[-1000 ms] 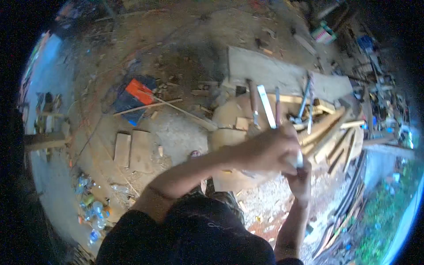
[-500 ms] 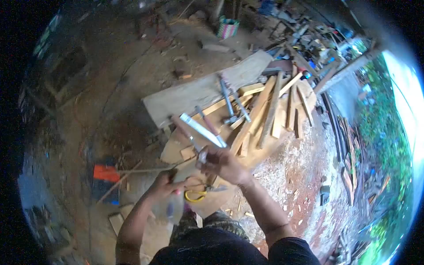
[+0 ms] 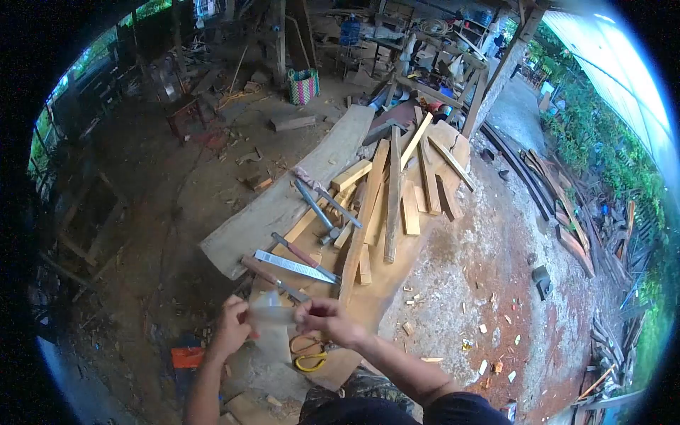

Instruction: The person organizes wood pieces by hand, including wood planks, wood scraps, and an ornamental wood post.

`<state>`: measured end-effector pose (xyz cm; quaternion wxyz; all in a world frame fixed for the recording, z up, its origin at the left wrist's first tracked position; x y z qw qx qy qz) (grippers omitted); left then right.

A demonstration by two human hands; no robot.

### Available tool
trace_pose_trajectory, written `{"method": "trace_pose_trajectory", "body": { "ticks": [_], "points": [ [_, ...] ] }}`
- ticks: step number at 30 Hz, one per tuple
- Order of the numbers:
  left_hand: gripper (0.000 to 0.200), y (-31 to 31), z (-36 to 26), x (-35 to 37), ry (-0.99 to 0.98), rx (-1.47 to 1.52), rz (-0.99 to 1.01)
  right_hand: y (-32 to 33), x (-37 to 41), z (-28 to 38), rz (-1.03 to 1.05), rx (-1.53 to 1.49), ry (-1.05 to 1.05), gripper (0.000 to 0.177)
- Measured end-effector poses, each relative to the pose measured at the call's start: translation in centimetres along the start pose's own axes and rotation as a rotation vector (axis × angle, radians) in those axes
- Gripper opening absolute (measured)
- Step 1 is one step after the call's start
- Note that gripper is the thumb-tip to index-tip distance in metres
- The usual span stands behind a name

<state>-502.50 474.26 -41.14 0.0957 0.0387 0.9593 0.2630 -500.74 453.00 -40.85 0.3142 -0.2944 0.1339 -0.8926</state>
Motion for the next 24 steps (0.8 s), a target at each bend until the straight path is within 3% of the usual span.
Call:
{"method": "trace_pose_trajectory", "body": {
  "ticks": [1, 3, 5, 6, 8, 9, 10, 12, 14, 16, 18, 20, 21, 22, 24],
  "points": [
    [0.025, -0.3, -1.0, -1.1, -0.005, -0.009, -0.006, 0.1, 0.5, -0.8, 0.127, -0.217, -0.020, 0.013],
    [0.023, 0.0, -7.0, -3.8, -0.199, 0.001, -0.235, -0.9, 1.6, -2.9, 0.336, -0.517, -0.090, 0.017],
    [0.023, -1.3, -12.3, -5.8, -0.311, 0.006, -0.263, -3.8, 2.0, -5.7, 0.536, -0.925, -0.255, 0.022],
    [0.023, -1.8, -14.7, -6.4, -0.425, 0.019, -0.292, -4.6, 1.4, -7.5, 0.542, -0.919, -0.245, 0.022],
    [0.020, -4.2, -16.2, -6.4, -0.476, 0.171, -0.155, -5.2, 0.1, -8.2, 0.777, -1.039, -0.180, 0.023],
    [0.019, -3.8, -19.0, -6.1, -0.506, 0.116, -0.050, -4.4, -0.4, -6.6, 0.788, -1.021, -0.170, 0.023],
    [0.019, -3.0, -20.5, -5.7, -0.517, 0.108, -0.052, -3.3, -1.1, -5.0, 0.738, -0.803, -0.094, 0.021],
    [0.019, -3.8, -22.3, -4.9, -0.559, 0.093, 0.224, -1.8, -2.3, -0.7, 0.620, -0.388, 0.052, 0.018],
    [0.018, -3.8, -21.8, -4.7, -0.629, -0.066, 0.238, -0.4, -3.4, 3.5, 0.480, 0.014, 0.193, 0.015],
    [0.017, -4.4, -17.6, -4.5, -0.505, 0.018, 0.154, -0.1, -4.3, 6.0, 0.742, 0.152, 0.144, 0.024],
    [0.015, -5.9, -14.1, -3.8, -0.409, 0.134, 0.099, -0.2, -2.3, 7.6, 0.700, 0.269, 0.173, 0.019],
    [0.012, -6.4, -9.2, -2.8, -0.143, 0.401, -0.225, 0.8, -1.4, 8.2, 0.430, 0.514, 0.275, 0.012],
    [0.015, -7.5, -8.0, -2.0, 0.037, 0.664, -0.235, 1.3, -1.4, 7.6, 0.323, 0.579, 0.268, 0.008],
    [0.015, -8.3, -7.4, -1.8, 0.039, 0.676, -0.246, 1.0, -1.4, 6.9, 0.325, 0.590, 0.256, 0.008],
    [0.020, -7.6, -6.8, -1.7, 0.004, 0.471, -0.502, 0.5, -1.2, 7.3, 0.120, 0.815, 0.529, 0.010]
  ]
}}
Point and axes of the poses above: each hand's wrist, its own x-axis away from the middle knuckle, its own y-axis out of the back of the hand, z = x × y, the point moved 7 cm from there along -x, towards the middle knuckle, and after that the axes turned 11 degrees about -y, right-handed, at the moved point
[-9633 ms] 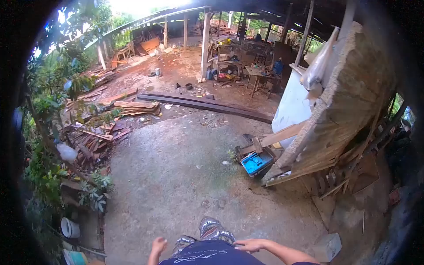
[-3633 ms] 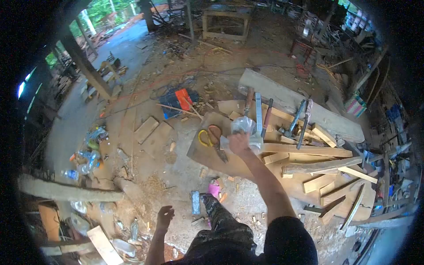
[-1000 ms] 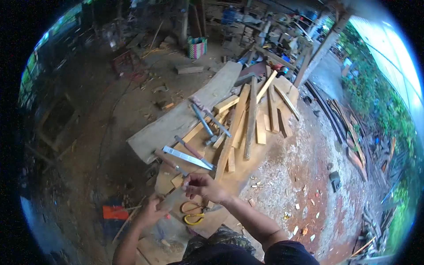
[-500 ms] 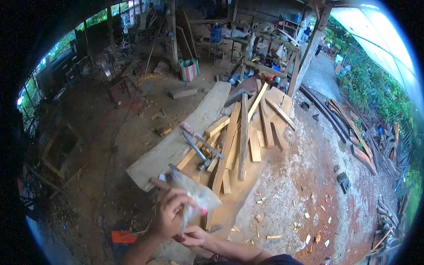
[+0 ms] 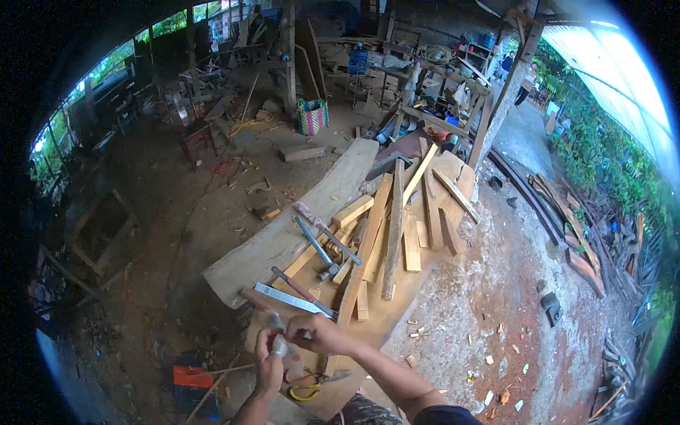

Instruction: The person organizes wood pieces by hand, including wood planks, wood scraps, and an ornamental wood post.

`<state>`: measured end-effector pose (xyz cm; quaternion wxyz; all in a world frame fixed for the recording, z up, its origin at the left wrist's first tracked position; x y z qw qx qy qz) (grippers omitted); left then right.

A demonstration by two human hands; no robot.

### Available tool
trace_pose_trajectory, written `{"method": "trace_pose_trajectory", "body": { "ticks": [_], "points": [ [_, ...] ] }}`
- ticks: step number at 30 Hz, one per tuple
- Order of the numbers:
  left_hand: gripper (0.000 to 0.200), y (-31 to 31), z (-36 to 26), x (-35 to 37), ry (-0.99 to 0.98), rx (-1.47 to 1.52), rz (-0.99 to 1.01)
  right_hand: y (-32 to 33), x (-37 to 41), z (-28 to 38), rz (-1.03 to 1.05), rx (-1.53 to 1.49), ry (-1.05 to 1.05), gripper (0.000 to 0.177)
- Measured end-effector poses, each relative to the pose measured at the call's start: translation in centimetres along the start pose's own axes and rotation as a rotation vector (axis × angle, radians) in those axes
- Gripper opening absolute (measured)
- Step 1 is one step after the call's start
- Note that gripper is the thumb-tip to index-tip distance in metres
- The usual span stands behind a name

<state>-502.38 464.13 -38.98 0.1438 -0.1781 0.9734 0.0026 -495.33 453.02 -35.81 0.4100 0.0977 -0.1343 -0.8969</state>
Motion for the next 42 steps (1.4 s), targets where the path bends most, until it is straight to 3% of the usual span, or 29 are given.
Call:
{"method": "trace_pose_trajectory", "body": {
  "ticks": [2, 4, 6, 8, 9, 10, 11, 12, 14, 16, 17, 19, 22, 24, 28, 30, 32, 36, 38, 42],
  "points": [
    [0.021, 0.3, 1.5, -0.1, 0.123, 0.119, 0.003, -0.7, -0.4, -0.3, -0.056, 0.012, 0.049, 0.012],
    [0.020, 1.8, 3.9, -0.1, 0.074, -0.196, 0.094, -1.1, -0.8, -1.7, -0.219, 0.007, -0.005, 0.012],
    [0.021, 2.5, 5.5, -0.5, 0.058, -0.221, 0.053, -1.9, -0.6, -3.1, -0.358, -0.028, -0.073, 0.014],
    [0.020, 3.1, 8.6, 0.8, 0.313, -0.139, 0.099, -2.7, 0.2, -5.0, -0.439, -0.182, -0.222, 0.012],
    [0.020, 3.4, 8.6, 1.5, 0.336, -0.148, 0.077, -3.2, 0.6, -4.8, -0.422, -0.173, -0.183, 0.011],
    [0.021, 3.1, 9.1, 2.5, 0.472, 0.058, -0.012, -3.6, 1.1, -4.4, -0.399, -0.186, -0.193, 0.011],
    [0.021, 2.8, 9.6, 3.5, 0.595, 0.269, -0.102, -4.2, 1.5, -2.9, -0.325, 0.012, -0.168, 0.012],
    [0.021, 2.8, 10.3, 4.5, 0.591, 0.268, -0.113, -4.7, 1.2, -1.9, -0.259, 0.219, -0.129, 0.013],
    [0.021, 3.2, 11.3, 5.3, 0.382, 0.095, -0.232, -5.0, 1.6, -2.3, -0.262, 0.273, -0.113, 0.019],
    [0.020, 2.4, 7.8, 3.8, 0.347, 0.000, -0.170, -5.9, 1.5, -3.9, -0.101, 0.312, -0.304, 0.021],
    [0.018, 2.6, 8.0, 4.3, 0.312, 0.024, -0.183, -5.8, 1.4, -4.0, -0.123, 0.331, -0.292, 0.021],
    [0.016, 3.0, 8.1, 4.4, 0.265, 0.052, -0.191, -6.1, 1.1, -2.6, -0.183, 0.364, 0.001, 0.019],
    [0.008, 3.6, 7.0, 4.2, 0.162, 0.093, -0.201, -6.0, 1.0, -1.8, -0.259, 0.453, 0.005, 0.019],
    [0.007, 4.0, 5.7, 4.0, 0.032, -0.124, -0.168, -6.2, 1.0, -1.8, -0.313, 0.429, -0.024, 0.023],
    [0.018, 3.9, 5.8, 4.5, 0.043, 0.055, -0.342, -6.0, 0.8, -2.1, -0.320, 0.262, -0.137, 0.024],
    [0.032, 3.8, 7.2, 5.2, 0.128, 0.497, -0.485, -6.1, 0.7, -3.3, -0.295, 0.237, -0.149, 0.020],
    [0.035, 3.8, 7.9, 5.6, 0.233, 0.656, -0.482, -6.2, 0.6, -4.1, -0.313, 0.272, -0.126, 0.016],
    [0.027, 4.1, 9.1, 6.2, 0.401, 0.737, -0.395, -6.9, 0.2, -4.7, -0.168, 0.191, -0.138, 0.015],
    [0.028, 4.2, 9.5, 6.0, 0.406, 0.717, -0.333, -6.7, 0.4, -4.9, -0.312, 0.357, -0.144, 0.022],
    [0.029, 4.4, 10.3, 7.0, 0.371, 0.555, -0.374, -7.7, 0.9, -3.8, -0.113, 0.384, 0.008, 0.030]
  ]
}}
Point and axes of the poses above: each hand's wrist, its own x-axis away from the middle knuckle, its own y-axis out of the back of the hand, z = x × y, the point moved 7 cm from there along -x, towards the middle knuckle, and after that the axes turned 11 degrees about -y, right-handed, at the moved point
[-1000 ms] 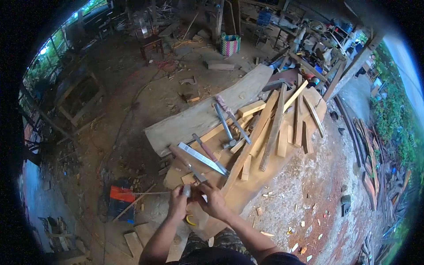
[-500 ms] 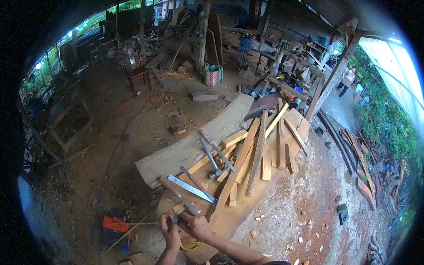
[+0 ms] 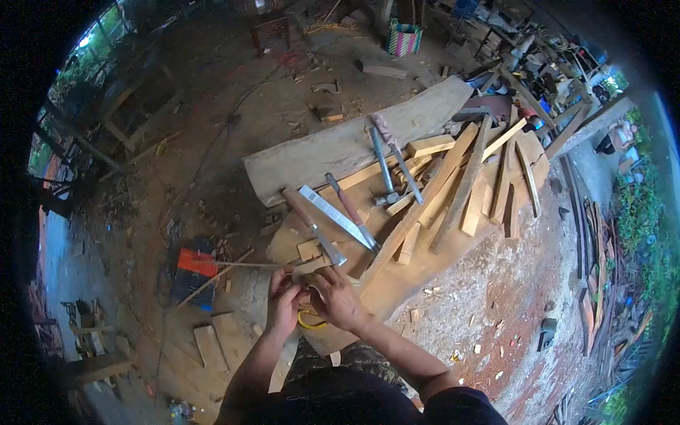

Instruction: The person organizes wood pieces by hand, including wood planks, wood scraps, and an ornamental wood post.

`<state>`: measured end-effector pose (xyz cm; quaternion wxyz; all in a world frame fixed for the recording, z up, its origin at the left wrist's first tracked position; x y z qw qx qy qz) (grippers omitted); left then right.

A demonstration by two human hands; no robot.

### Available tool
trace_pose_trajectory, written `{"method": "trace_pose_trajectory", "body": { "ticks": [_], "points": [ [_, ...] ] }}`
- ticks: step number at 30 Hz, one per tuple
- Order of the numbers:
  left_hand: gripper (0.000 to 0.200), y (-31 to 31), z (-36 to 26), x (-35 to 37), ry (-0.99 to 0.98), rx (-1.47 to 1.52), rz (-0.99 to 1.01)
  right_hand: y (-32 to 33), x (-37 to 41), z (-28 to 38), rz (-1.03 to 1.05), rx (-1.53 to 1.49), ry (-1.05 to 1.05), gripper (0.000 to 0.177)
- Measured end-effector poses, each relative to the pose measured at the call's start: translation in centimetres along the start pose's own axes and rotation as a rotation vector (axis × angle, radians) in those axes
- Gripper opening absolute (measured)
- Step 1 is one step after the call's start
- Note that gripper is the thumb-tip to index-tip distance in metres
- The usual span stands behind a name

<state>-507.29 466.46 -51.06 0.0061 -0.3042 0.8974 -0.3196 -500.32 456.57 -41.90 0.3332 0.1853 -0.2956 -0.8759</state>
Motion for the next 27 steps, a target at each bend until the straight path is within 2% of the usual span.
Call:
{"method": "trace_pose_trajectory", "body": {
  "ticks": [2, 4, 5, 7, 8, 10, 12, 13, 14, 15, 17, 19, 20, 22, 23, 24, 26, 27],
  "points": [
    [0.027, -0.1, -0.1, 0.6, 0.004, -0.027, -0.028, -0.1, 0.3, -0.2, -0.008, 0.019, 0.025, 0.030],
    [0.021, -1.5, -0.5, 0.9, 0.030, -0.087, 0.094, 0.0, 0.5, -0.4, -0.025, 0.044, 0.050, 0.030],
    [0.021, -1.3, -0.2, 1.0, 0.029, -0.086, 0.089, 0.0, 0.5, -0.3, -0.011, 0.066, 0.094, 0.028],
    [0.017, -1.2, 0.3, 1.3, -0.062, -0.324, 0.201, -0.1, 0.3, -0.5, 0.003, 0.085, 0.138, 0.026],
    [0.017, -0.6, 0.9, 1.3, -0.062, -0.325, 0.196, 0.0, 0.1, -0.8, -0.005, 0.045, 0.144, 0.024],
    [0.019, -0.3, 0.7, 1.3, -0.294, -0.776, 0.375, -0.2, -0.3, -1.5, -0.008, -0.002, 0.150, 0.022],
    [0.019, -1.0, -0.6, 1.1, -0.322, -0.863, 0.359, -1.2, -1.1, -3.2, 0.093, -0.141, 0.016, 0.021],
    [0.019, -1.2, -1.3, 0.8, -0.356, -0.945, 0.340, -1.6, -1.7, -4.1, 0.099, -0.146, 0.022, 0.021],
    [0.019, -0.3, -0.8, 0.7, -0.359, -0.951, 0.329, -2.4, -2.5, -6.5, 0.130, -0.152, -0.094, 0.025],
    [0.019, 1.5, 0.4, 0.5, -0.254, -0.884, 0.261, -3.3, -3.3, -8.7, 0.162, -0.158, -0.211, 0.030],
    [0.019, 2.9, 0.6, 0.7, -0.112, -0.689, 0.112, -2.1, -6.0, -12.3, -0.135, 0.149, -0.311, 0.050],
    [0.018, 3.5, 0.0, 1.4, -0.074, -0.670, 0.062, -0.7, -8.2, -14.3, -0.156, 0.294, -0.542, 0.070],
    [0.019, 4.2, 0.1, 1.9, -0.038, -0.643, 0.021, -1.2, -9.1, -16.1, -0.149, 0.291, -0.539, 0.070],
    [0.019, 5.8, 0.7, 2.8, -0.096, -0.638, 0.023, -3.2, -9.8, -21.7, -0.137, 0.377, -0.635, 0.079],
    [0.018, 6.5, 0.7, 3.4, -0.064, -0.625, -0.038, -3.7, -10.1, -22.1, -0.112, 0.472, -0.565, 0.070],
    [0.018, 7.1, 0.7, 3.9, -0.036, -0.611, -0.099, -4.4, -10.3, -24.3, -0.105, 0.470, -0.566, 0.070],
    [0.017, 7.5, 0.3, 4.7, -0.020, -0.586, -0.129, -6.0, -11.3, -28.0, -0.118, 0.337, -0.398, 0.065],
    [0.017, 7.8, 0.3, 5.0, -0.004, -0.559, -0.151, -4.9, -11.5, -25.7, -0.152, 0.176, -0.421, 0.054]
  ]
}}
Point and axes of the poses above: each hand's wrist, its own x-axis away from the middle knuckle, its own y-axis out of the back of the hand, z = x × y, the point moved 7 cm from there along -x, towards the middle knuckle, and after that the axes turned 11 degrees about -y, right-handed, at the moved point
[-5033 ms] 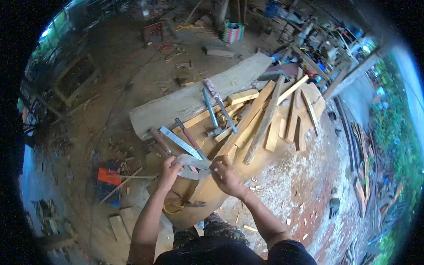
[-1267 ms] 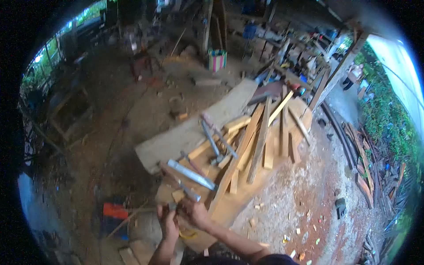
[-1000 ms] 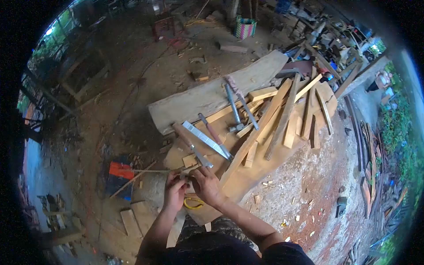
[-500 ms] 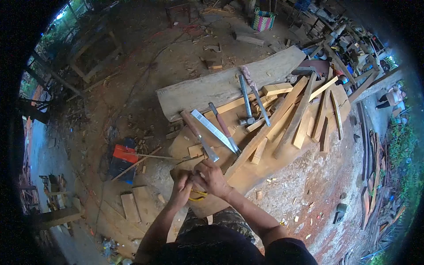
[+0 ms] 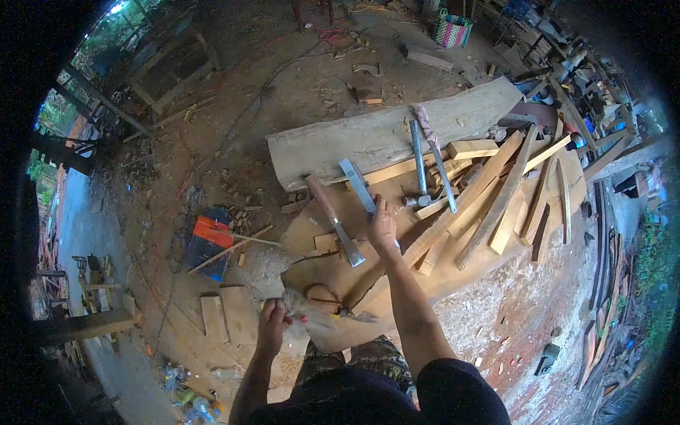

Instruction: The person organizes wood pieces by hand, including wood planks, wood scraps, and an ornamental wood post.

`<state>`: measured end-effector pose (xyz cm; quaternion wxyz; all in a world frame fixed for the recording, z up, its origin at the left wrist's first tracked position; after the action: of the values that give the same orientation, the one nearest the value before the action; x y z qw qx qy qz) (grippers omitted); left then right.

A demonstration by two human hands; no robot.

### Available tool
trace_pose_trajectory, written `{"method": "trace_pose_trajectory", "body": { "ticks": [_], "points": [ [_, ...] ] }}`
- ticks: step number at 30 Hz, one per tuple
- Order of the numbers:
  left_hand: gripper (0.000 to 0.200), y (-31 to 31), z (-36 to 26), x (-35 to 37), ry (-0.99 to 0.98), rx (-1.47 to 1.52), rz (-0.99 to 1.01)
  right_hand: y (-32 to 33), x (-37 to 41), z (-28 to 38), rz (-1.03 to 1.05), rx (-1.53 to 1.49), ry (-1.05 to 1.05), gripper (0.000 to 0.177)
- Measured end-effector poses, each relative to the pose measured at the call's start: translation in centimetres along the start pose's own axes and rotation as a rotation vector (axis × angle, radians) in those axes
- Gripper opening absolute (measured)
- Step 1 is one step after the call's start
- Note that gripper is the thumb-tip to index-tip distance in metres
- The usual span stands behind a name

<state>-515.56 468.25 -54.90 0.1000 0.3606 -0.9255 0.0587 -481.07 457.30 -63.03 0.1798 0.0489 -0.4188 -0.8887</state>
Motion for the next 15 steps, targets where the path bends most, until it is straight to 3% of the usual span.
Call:
{"method": "trace_pose_trajectory", "body": {
  "ticks": [3, 5, 7, 11, 13, 15],
  "points": [
    [0.016, 1.0, 1.4, 0.9, 0.055, 0.049, -0.055, -1.0, 0.1, 3.3, 0.095, -0.140, 0.001, 0.052],
    [0.017, 0.7, 1.9, 1.1, 0.066, 0.055, -0.052, -1.0, 1.1, 6.8, 0.229, -0.031, -0.187, 0.051],
    [0.018, 0.6, 1.8, 1.2, 0.041, 0.021, -0.039, -1.6, 1.8, 9.6, 0.127, 0.145, -0.011, 0.055],
    [0.018, 0.4, 1.6, 0.9, 0.050, 0.027, -0.073, -4.6, 0.9, 8.3, 0.075, 0.181, -0.034, 0.055],
    [0.018, 0.5, 1.5, 0.8, 0.041, 0.030, -0.061, -5.4, 0.7, 7.3, 0.236, 0.123, -0.127, 0.054],
    [0.018, 0.3, 0.8, 0.1, 0.029, 0.039, -0.046, -3.6, -0.2, 6.7, 0.187, 0.064, -0.103, 0.055]
  ]
}}
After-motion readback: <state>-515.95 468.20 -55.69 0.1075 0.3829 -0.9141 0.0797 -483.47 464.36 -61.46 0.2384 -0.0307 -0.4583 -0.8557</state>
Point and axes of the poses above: each hand's wrist, its own x-axis away from the middle knuckle, its own y-axis out of the back of the hand, z = x × y, the point moved 7 cm from there along -x, towards the middle knuckle, and after that the axes turned 11 degrees about -y, right-handed, at the moved point
